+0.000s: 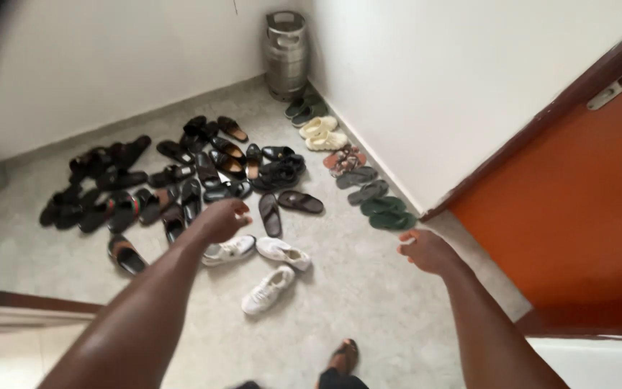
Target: The person picks up a black shoe from a pile of footwear, carries it through a doorway, and places it on the floor outside. They then return to the pile, pick up a second black shoe, and place it next to the first one.
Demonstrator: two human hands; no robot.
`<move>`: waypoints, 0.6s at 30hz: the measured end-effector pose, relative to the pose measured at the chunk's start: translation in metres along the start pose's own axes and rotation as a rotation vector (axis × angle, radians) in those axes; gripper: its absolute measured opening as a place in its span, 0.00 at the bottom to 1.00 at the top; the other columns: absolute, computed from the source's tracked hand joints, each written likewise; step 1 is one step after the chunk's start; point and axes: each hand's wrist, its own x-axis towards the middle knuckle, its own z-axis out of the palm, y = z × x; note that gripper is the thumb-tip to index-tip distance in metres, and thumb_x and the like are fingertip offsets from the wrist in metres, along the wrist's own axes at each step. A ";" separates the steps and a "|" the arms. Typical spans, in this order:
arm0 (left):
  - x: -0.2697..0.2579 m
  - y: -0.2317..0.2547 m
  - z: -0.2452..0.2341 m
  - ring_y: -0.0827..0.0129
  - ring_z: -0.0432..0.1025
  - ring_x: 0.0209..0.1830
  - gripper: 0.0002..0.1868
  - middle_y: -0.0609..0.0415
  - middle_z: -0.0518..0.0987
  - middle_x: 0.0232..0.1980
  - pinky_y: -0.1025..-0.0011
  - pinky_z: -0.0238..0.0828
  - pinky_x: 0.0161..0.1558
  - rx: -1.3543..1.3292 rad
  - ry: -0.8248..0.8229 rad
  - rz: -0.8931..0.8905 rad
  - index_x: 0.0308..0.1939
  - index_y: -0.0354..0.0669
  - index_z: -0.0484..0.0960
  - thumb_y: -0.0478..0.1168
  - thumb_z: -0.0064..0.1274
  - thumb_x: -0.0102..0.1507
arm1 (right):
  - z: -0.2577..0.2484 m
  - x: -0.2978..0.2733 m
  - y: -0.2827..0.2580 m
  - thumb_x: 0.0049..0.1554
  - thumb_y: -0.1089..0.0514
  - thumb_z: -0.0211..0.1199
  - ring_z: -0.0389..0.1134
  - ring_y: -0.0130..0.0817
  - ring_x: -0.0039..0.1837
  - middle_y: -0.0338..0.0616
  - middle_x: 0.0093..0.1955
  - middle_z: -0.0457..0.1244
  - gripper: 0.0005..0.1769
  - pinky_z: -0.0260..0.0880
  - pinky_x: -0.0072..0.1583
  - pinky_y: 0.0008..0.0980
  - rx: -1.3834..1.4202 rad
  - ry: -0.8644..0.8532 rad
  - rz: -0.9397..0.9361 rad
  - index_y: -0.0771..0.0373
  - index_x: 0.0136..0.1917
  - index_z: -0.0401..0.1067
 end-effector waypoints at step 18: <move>0.101 0.102 0.023 0.53 0.82 0.71 0.26 0.45 0.87 0.72 0.56 0.81 0.70 -0.043 0.064 -0.071 0.73 0.42 0.85 0.51 0.63 0.74 | -0.148 0.159 0.063 0.65 0.45 0.74 0.81 0.34 0.57 0.45 0.62 0.80 0.29 0.79 0.62 0.44 0.032 -0.084 -0.033 0.57 0.75 0.79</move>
